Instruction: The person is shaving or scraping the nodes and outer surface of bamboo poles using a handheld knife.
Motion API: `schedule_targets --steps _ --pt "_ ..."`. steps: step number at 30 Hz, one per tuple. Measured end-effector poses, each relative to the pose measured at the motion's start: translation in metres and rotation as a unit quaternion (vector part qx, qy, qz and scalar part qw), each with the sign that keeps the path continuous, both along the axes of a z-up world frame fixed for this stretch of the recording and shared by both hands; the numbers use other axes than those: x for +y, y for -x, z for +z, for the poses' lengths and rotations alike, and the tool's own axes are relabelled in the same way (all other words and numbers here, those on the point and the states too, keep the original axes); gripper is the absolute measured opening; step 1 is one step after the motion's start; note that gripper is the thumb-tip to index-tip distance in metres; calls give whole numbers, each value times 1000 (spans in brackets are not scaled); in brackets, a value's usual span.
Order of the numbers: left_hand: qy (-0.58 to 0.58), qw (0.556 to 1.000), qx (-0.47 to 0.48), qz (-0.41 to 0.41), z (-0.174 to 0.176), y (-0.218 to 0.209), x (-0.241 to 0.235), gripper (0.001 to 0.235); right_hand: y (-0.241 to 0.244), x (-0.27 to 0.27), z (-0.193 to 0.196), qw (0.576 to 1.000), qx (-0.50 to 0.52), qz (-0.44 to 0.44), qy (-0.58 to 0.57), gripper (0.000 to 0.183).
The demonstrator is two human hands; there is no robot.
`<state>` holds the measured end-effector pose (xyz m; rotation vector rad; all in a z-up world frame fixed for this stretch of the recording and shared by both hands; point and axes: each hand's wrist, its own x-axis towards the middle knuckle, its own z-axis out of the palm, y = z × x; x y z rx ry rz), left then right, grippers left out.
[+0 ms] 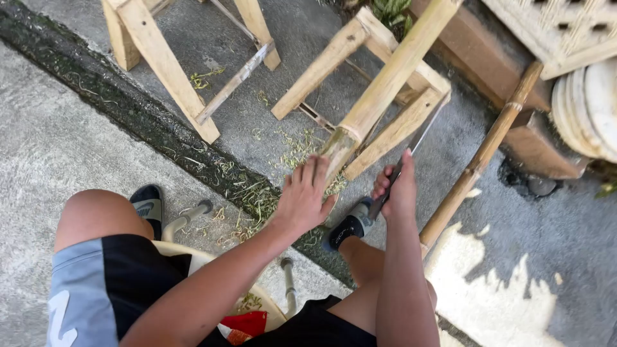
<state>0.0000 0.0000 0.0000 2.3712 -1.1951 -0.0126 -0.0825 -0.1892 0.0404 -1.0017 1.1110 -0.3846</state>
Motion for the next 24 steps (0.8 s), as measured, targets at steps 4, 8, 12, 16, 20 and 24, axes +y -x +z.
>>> schedule_targets --steps 4,8,12,16,20,24 --pt "-104 959 263 32 5 -13 -11 81 11 5 11 993 35 102 48 60" --pt "-84 903 415 70 -2 -29 -17 82 16 12 36 955 137 178 194 61" --pt "-71 896 430 88 -16 -25 -21 74 33 16 49 877 282 198 335 71" --pt "-85 902 415 84 -13 -24 -22 72 32 23 68 754 405 293 426 74" --pt "-65 913 394 89 -28 -23 -30 74 21 13 62 632 463 389 485 73" --pt "-24 895 435 92 -35 -23 -33 87 -6 -3 51 531 531 461 473 67"
